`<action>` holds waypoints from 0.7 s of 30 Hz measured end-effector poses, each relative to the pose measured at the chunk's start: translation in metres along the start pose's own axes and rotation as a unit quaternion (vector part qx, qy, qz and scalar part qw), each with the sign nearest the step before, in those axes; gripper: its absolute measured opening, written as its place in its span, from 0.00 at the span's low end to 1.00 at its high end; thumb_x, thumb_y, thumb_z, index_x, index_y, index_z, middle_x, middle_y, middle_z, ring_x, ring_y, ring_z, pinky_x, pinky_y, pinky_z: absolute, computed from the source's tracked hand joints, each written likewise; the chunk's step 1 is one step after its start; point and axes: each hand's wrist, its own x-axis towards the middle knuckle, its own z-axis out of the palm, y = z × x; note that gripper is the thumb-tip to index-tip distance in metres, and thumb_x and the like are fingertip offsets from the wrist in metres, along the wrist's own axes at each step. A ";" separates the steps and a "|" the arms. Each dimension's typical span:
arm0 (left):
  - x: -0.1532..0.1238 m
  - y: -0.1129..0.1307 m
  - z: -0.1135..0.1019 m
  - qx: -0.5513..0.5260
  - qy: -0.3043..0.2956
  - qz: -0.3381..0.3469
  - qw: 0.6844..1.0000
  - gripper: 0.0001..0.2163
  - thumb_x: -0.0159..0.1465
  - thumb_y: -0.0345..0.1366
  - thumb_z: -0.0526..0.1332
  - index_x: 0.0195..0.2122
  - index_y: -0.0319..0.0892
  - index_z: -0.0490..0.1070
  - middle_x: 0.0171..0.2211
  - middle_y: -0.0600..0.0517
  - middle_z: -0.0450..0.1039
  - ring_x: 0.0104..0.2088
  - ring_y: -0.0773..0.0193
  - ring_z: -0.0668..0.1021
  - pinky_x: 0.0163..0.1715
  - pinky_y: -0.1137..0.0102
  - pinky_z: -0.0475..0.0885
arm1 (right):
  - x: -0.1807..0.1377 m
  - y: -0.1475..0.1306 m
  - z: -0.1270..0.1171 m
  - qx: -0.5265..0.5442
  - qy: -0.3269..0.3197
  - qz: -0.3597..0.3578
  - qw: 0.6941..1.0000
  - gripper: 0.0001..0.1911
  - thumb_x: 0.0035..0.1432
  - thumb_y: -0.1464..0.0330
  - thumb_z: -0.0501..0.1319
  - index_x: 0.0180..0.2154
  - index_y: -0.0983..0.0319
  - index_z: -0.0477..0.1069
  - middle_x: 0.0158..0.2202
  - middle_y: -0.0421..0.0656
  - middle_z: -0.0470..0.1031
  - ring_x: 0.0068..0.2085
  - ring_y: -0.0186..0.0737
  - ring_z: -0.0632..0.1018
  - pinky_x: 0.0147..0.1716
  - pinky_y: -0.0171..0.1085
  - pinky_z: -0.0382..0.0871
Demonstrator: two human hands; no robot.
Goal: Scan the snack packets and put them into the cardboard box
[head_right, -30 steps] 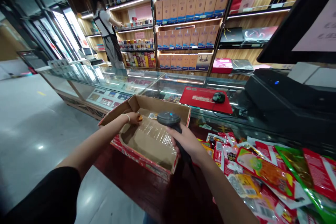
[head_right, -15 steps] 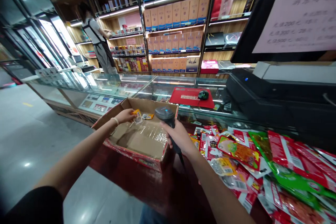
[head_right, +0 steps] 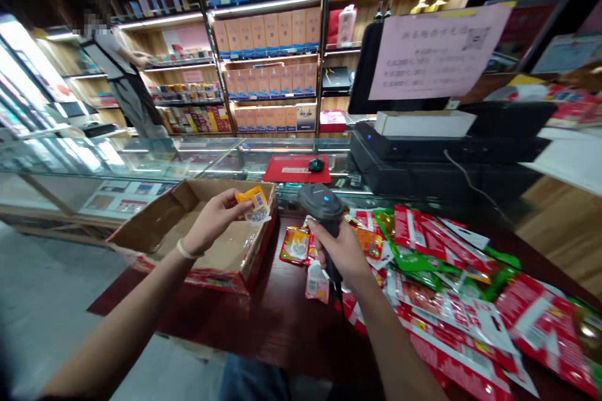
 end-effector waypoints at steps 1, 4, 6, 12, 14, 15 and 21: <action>-0.005 0.003 0.016 -0.029 -0.006 0.007 1.000 0.12 0.56 0.43 0.67 0.32 0.40 0.70 0.28 0.53 0.74 0.29 0.67 0.76 0.29 0.74 0.72 | -0.005 -0.001 -0.011 0.000 0.010 -0.006 1.000 0.21 0.50 0.52 0.67 0.30 0.59 0.63 0.18 0.33 0.65 0.13 0.28 0.64 0.11 0.30 0.60; -0.019 0.003 0.068 -0.127 -0.029 0.018 0.991 0.11 0.59 0.43 0.65 0.37 0.41 0.70 0.32 0.52 0.75 0.31 0.67 0.76 0.32 0.74 0.71 | -0.020 0.000 -0.039 0.001 0.043 -0.025 0.999 0.20 0.51 0.52 0.67 0.30 0.59 0.63 0.18 0.33 0.64 0.14 0.28 0.64 0.12 0.30 0.61; -0.023 -0.006 0.103 -0.168 -0.044 0.017 0.985 0.11 0.60 0.42 0.64 0.39 0.41 0.71 0.35 0.51 0.76 0.34 0.67 0.76 0.35 0.74 0.71 | -0.028 0.003 -0.054 -0.003 0.070 -0.024 0.997 0.19 0.51 0.53 0.66 0.31 0.59 0.63 0.18 0.33 0.65 0.14 0.28 0.65 0.13 0.30 0.62; -0.004 -0.080 0.179 -0.311 0.069 -0.029 0.947 0.13 0.57 0.41 0.66 0.41 0.41 0.72 0.39 0.50 0.77 0.36 0.66 0.77 0.39 0.71 0.71 | -0.042 0.029 -0.088 -0.035 0.095 0.008 0.995 0.23 0.50 0.53 0.67 0.41 0.57 0.62 0.19 0.31 0.66 0.14 0.30 0.65 0.13 0.31 0.61; 0.003 -0.107 0.187 -0.332 0.111 -0.056 0.935 0.16 0.55 0.41 0.68 0.42 0.40 0.72 0.39 0.49 0.77 0.35 0.66 0.77 0.37 0.72 0.71 | -0.045 0.039 -0.094 -0.047 0.095 0.010 0.994 0.26 0.51 0.53 0.67 0.47 0.56 0.61 0.19 0.31 0.67 0.14 0.30 0.65 0.14 0.31 0.61; 0.004 -0.118 0.187 -0.332 0.123 -0.072 0.932 0.17 0.54 0.42 0.68 0.42 0.39 0.72 0.39 0.49 0.77 0.35 0.66 0.77 0.36 0.72 0.71 | -0.047 0.044 -0.096 -0.052 0.090 0.011 0.994 0.27 0.51 0.54 0.67 0.48 0.56 0.60 0.19 0.31 0.67 0.14 0.30 0.64 0.14 0.31 0.61; 0.002 -0.147 0.177 -0.296 0.146 -0.119 0.936 0.20 0.52 0.44 0.69 0.41 0.38 0.72 0.37 0.48 0.77 0.31 0.66 0.77 0.32 0.72 0.71 | -0.045 0.060 -0.090 -0.096 0.041 0.042 0.994 0.29 0.50 0.56 0.68 0.51 0.56 0.63 0.20 0.33 0.68 0.15 0.33 0.65 0.14 0.34 0.61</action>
